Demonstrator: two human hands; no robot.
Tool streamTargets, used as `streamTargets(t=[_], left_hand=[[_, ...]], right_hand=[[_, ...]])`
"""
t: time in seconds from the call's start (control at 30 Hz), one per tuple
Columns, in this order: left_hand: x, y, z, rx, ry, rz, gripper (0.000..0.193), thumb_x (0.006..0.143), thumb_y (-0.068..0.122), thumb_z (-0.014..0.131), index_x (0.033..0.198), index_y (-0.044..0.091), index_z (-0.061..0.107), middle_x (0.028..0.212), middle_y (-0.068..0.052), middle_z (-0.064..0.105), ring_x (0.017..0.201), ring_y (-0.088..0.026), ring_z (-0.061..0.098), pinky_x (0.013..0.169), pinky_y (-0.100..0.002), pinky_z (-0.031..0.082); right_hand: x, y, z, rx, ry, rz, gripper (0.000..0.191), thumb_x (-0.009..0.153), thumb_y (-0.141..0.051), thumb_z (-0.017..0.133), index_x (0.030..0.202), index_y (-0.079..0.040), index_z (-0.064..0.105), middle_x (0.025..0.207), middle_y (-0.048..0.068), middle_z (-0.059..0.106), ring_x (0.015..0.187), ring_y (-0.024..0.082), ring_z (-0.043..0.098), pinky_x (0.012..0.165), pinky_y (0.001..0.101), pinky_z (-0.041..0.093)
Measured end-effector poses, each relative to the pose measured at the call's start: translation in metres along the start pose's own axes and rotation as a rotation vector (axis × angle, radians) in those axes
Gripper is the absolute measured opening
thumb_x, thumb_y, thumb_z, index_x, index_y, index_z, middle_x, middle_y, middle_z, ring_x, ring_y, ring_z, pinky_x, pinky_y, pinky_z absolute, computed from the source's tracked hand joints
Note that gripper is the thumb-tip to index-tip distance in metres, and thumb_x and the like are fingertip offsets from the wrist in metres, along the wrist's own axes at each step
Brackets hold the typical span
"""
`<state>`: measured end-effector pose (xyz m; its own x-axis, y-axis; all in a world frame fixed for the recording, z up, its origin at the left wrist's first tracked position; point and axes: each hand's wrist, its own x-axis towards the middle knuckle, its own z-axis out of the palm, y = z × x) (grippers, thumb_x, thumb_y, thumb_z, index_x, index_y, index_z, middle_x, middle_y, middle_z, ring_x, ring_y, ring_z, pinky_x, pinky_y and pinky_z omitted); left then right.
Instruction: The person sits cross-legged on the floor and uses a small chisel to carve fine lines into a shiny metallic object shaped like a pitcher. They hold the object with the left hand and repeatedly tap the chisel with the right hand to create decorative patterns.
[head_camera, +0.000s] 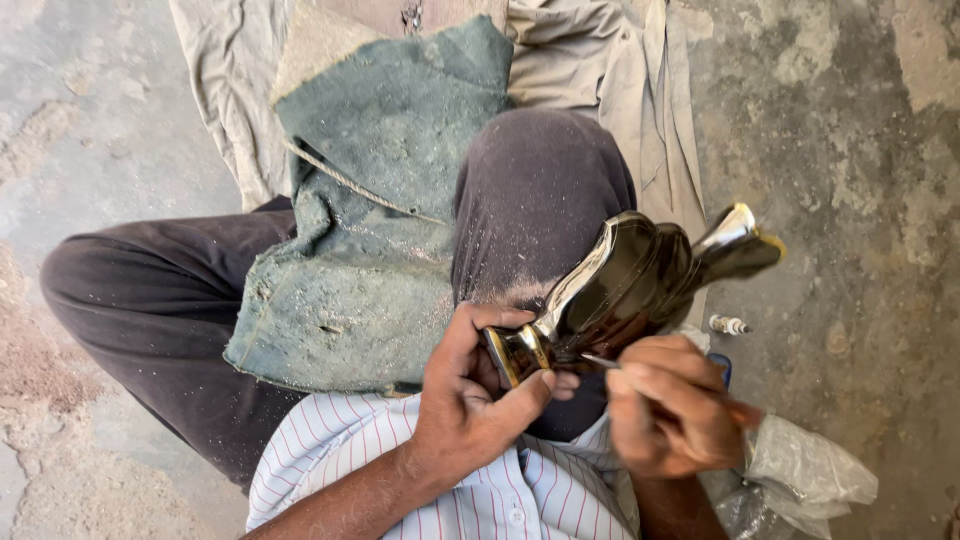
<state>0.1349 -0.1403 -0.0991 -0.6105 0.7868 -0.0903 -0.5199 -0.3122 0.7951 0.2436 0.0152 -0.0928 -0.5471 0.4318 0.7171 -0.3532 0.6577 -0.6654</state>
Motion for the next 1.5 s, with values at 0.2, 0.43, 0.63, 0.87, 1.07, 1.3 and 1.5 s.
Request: streamTargets(t=[0.2, 0.43, 0.63, 0.87, 1.07, 1.3, 1.5], left_hand=[[0.043, 0.048, -0.023, 0.256, 0.013, -0.043, 0.050, 0.085, 0.001, 0.070, 0.134, -0.003, 0.059, 0.089, -0.016, 0.070, 0.061, -0.016, 0.073, 0.049, -0.028, 0.059], [0.101, 0.085, -0.024, 0.558, -0.134, 0.382, 0.053, 0.087, 0.008, 0.077, 0.137, -0.001, 0.065, 0.115, -0.010, 0.072, 0.106, -0.014, 0.067, 0.097, -0.025, 0.053], [0.140, 0.098, -0.001, 0.368, -0.290, 0.392, 0.047, 0.090, 0.003, 0.076, 0.135, 0.000, 0.062, 0.122, -0.009, 0.071, 0.114, -0.018, 0.071, 0.105, -0.029, 0.058], [0.174, 0.086, 0.023, 0.007, -0.291, 0.222, 0.044, 0.082, -0.016, 0.059, 0.125, -0.009, 0.068, 0.117, -0.017, 0.070, 0.098, -0.023, 0.073, 0.093, -0.036, 0.063], [0.193, 0.088, 0.021, -0.086, -0.223, -0.041, 0.032, 0.074, -0.017, 0.057, 0.102, -0.011, 0.071, 0.106, -0.020, 0.075, 0.085, -0.024, 0.077, 0.066, -0.033, 0.058], [0.199, 0.087, 0.020, -0.092, -0.229, -0.094, 0.034, 0.067, -0.017, 0.055, 0.097, -0.012, 0.071, 0.094, -0.019, 0.075, 0.073, -0.023, 0.074, 0.068, -0.035, 0.064], [0.195, 0.086, 0.017, -0.039, -0.204, -0.041, 0.031, 0.070, -0.017, 0.057, 0.096, -0.011, 0.072, 0.091, -0.017, 0.075, 0.073, -0.021, 0.075, 0.067, -0.034, 0.064]], right_hand=[[0.033, -0.018, -0.003, -0.214, 0.070, 0.254, 0.020, 0.097, 0.013, 0.067, 0.112, 0.001, 0.065, 0.088, 0.014, 0.072, 0.065, 0.010, 0.068, 0.053, 0.0267, 0.051], [0.015, -0.001, 0.044, 0.136, 0.310, 0.147, 0.017, 0.100, 0.011, 0.059, 0.113, 0.001, 0.063, 0.088, 0.013, 0.068, 0.066, 0.010, 0.066, 0.057, 0.0254, 0.056], [0.019, 0.000, 0.059, 0.199, 0.409, 0.267, 0.016, 0.104, 0.008, 0.062, 0.118, 0.001, 0.061, 0.099, 0.015, 0.068, 0.077, 0.012, 0.064, 0.063, 0.0239, 0.056], [0.058, 0.002, 0.037, 0.223, 0.314, 0.385, 0.015, 0.102, 0.008, 0.067, 0.116, 0.002, 0.066, 0.099, 0.013, 0.073, 0.079, 0.012, 0.071, 0.072, 0.0271, 0.061], [0.095, 0.000, 0.005, -0.181, 0.011, 0.334, 0.015, 0.098, 0.006, 0.074, 0.109, -0.001, 0.066, 0.105, 0.012, 0.076, 0.083, 0.009, 0.072, 0.066, 0.0187, 0.053], [0.118, -0.011, 0.017, -0.391, -0.056, 0.258, 0.020, 0.087, 0.003, 0.082, 0.100, -0.002, 0.069, 0.099, 0.009, 0.078, 0.052, -0.002, 0.051, 0.045, 0.0161, 0.029], [0.119, -0.011, 0.020, -0.425, -0.066, 0.173, 0.021, 0.085, 0.002, 0.085, 0.101, -0.002, 0.072, 0.098, 0.010, 0.078, 0.049, -0.003, 0.051, 0.041, 0.0180, 0.027]])
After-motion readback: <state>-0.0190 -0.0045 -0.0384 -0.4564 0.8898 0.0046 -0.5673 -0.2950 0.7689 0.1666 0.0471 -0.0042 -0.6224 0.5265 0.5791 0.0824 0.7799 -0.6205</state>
